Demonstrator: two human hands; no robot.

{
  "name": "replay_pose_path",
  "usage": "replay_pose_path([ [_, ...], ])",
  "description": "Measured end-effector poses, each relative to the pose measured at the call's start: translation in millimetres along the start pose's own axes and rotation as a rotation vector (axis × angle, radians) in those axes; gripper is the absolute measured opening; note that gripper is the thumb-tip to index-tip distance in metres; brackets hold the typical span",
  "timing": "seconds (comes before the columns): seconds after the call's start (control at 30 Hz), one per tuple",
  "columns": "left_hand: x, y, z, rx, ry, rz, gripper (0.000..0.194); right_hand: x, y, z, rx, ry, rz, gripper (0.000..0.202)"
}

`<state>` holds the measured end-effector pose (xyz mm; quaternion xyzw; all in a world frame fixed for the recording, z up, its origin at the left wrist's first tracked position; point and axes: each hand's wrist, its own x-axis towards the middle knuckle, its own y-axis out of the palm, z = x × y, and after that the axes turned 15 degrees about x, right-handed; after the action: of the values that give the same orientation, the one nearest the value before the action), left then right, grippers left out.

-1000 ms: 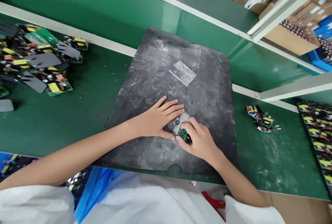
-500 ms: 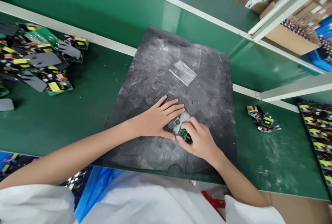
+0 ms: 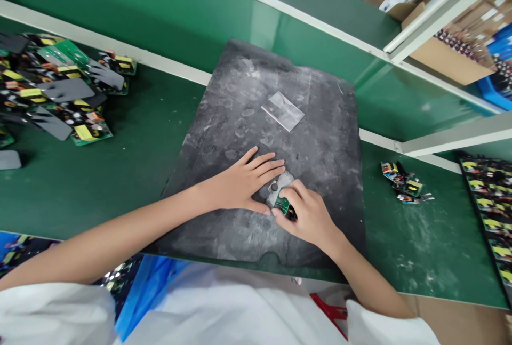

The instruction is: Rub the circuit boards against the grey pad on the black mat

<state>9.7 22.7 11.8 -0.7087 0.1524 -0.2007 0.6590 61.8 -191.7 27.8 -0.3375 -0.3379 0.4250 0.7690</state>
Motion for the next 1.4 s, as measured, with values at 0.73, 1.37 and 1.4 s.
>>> replay_pose_path([
  [0.73,-0.4,2.1,0.4,0.0,0.004,-0.01,0.086,-0.3,-0.4,-0.3,0.006,-0.007,0.008,0.019],
  [1.37,-0.1,2.4,0.1,-0.023,0.002,-0.019,0.086,0.7,-0.6,1.0,-0.003,-0.014,-0.012,0.017],
  [1.4,-0.1,2.2,0.1,-0.023,0.003,-0.016,0.086,0.6,-0.6,1.1,-0.005,-0.016,-0.013,0.017],
])
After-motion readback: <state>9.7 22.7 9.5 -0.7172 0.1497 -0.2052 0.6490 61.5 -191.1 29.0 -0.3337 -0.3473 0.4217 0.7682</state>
